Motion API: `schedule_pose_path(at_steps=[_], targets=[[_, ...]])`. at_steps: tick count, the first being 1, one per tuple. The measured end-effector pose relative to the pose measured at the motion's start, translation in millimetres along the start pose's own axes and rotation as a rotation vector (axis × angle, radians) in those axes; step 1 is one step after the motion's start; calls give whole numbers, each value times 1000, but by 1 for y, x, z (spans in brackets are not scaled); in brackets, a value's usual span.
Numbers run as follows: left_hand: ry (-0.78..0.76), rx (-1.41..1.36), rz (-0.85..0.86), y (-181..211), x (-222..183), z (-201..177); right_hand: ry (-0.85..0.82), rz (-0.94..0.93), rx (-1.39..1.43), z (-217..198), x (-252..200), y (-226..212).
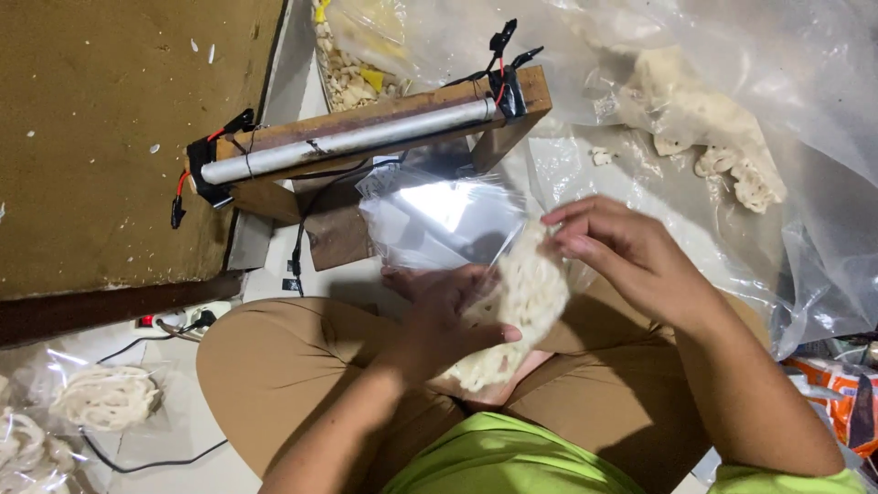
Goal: A person sitting on the floor picks up individual lattice-shaped snacks and places them into a small plastic bag.
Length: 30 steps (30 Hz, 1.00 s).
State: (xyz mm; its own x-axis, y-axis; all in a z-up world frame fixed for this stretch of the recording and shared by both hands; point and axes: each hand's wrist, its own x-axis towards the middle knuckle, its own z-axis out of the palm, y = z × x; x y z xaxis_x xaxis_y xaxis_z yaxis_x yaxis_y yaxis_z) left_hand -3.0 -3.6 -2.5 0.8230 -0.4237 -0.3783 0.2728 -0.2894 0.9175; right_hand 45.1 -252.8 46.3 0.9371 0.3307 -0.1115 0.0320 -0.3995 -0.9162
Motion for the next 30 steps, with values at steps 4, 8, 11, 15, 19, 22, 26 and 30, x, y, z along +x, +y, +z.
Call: schedule_pose_path(at_steps=[4,8,11,15,19,22,26,30], targets=[[-23,-228,-105,11,-2,10,-150,-55,-107,6,-7,-20],[-63,-555,-33,8,-7,13,-132,-136,-215,12,-7,-17],[-127,-651,-1,4,-9,16,-163,-164,-215,13,-8,-18],[-100,-528,41,3,-14,15,-192,-236,-329,-1,-16,-31],[48,-161,356,10,-24,2,-109,-336,-572,-17,-27,-56],[137,115,513,35,-36,-9,-85,-366,-629,1,-26,-63],[493,1025,645,42,-45,-34,-97,-515,-787,13,-30,-62],[477,794,644,59,-59,-53,-43,-523,-769,13,-33,-59]])
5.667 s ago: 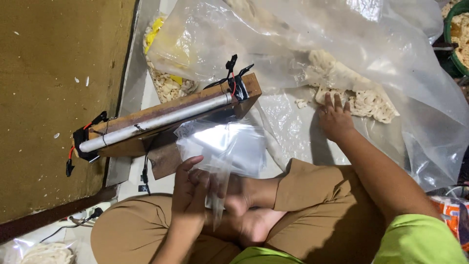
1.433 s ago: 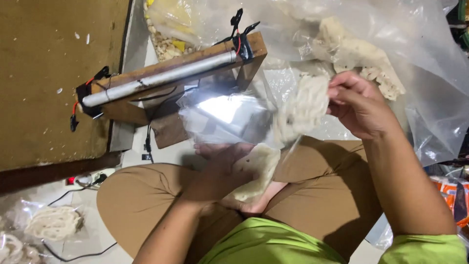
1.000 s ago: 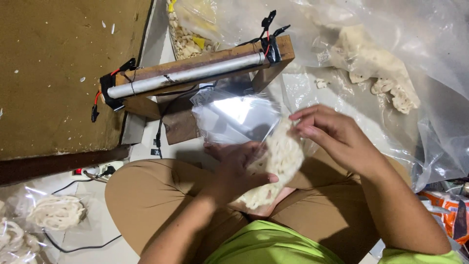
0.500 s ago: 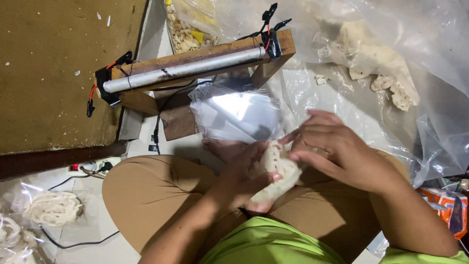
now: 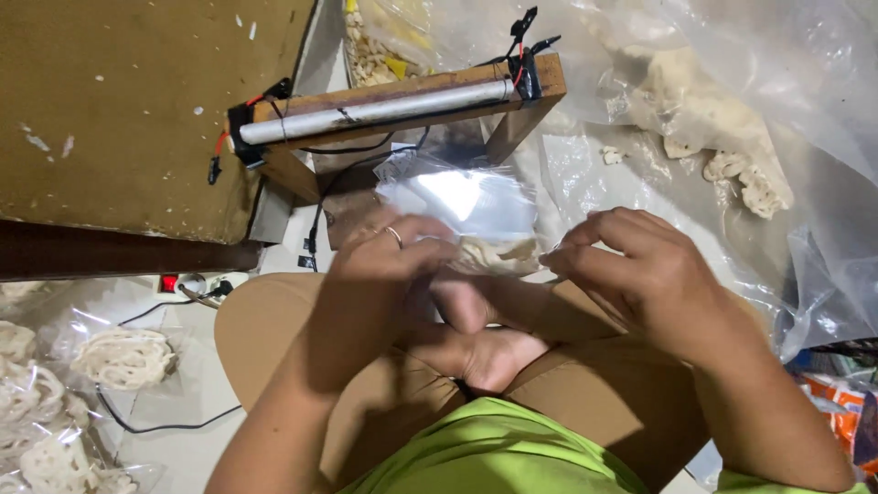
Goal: A person sitting on the floor picks up individual lattice-shaped snacks and places them into a small plastic bag.
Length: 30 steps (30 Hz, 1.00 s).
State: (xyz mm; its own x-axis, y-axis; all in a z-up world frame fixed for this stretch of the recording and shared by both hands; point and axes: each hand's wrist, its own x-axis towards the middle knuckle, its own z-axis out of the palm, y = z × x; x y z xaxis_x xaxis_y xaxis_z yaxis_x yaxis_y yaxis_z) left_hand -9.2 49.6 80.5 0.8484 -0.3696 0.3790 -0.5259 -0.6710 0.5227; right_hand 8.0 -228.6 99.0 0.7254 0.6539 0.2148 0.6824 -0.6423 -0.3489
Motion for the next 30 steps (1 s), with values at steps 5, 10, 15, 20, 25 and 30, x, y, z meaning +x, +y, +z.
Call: schedule_pose_path(at_steps=[5,10,15,20,25,30], targets=[[221,-576,-160,6,-4,13,507,325,671,48,-8,0],[357,-752,-387,-13,-13,29,665,367,789,78,-4,18],[317,-655,-406,-18,-15,34,624,370,606,81,11,1],[277,-275,-349,-33,-18,28,417,113,279,85,22,17],[158,-193,-305,-74,-11,41,331,99,321,85,42,49],[399,-777,-621,-61,17,61,466,247,417,112,79,52]])
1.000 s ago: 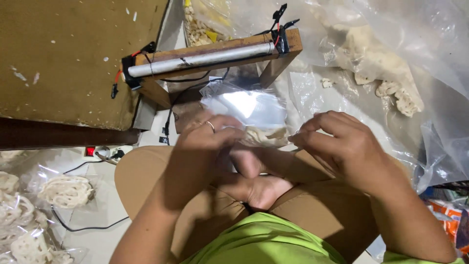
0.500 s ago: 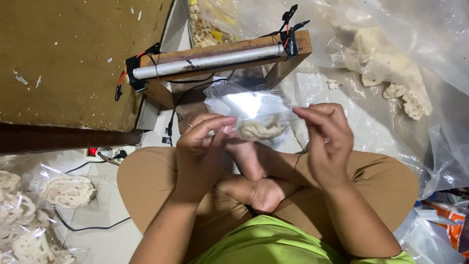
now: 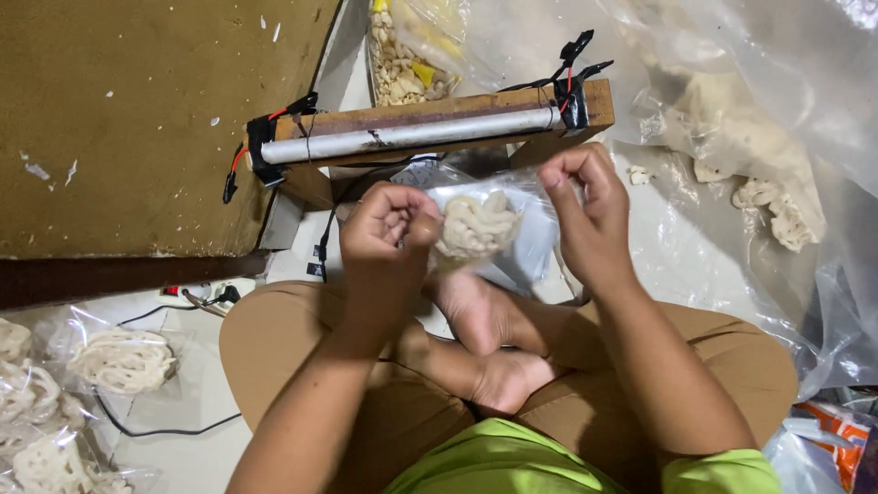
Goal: A person sitting on the floor picks up individual lattice-shaped snacks and places them into a small plastic bag.
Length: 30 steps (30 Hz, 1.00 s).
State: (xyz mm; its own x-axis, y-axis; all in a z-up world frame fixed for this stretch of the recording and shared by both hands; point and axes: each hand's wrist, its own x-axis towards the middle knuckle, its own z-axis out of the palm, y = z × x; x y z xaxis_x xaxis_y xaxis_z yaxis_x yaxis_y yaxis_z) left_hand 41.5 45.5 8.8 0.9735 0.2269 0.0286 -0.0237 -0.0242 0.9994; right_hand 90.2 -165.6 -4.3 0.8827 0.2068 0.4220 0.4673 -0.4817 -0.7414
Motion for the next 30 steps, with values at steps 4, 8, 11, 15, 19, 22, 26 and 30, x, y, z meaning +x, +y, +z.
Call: schedule_pose_path(at_steps=[4,8,11,15,19,22,26,30], targets=[[227,-443,-252,-8,14,16,356,461,557,34,10,-7],[333,-613,-407,-11,19,19,476,563,610,40,17,-11],[316,-577,-395,-17,21,18,505,555,631,43,18,-8],[320,-577,-404,-32,26,17,519,565,638,44,21,-13],[337,-597,-395,-31,28,16,541,565,625,45,21,-14],[351,-616,-407,-28,30,17,545,561,610,45,22,-17],[362,-641,-408,-29,30,17,521,555,662,45,18,-8],[322,-499,-424,7,12,15,440,578,729,35,3,-12]])
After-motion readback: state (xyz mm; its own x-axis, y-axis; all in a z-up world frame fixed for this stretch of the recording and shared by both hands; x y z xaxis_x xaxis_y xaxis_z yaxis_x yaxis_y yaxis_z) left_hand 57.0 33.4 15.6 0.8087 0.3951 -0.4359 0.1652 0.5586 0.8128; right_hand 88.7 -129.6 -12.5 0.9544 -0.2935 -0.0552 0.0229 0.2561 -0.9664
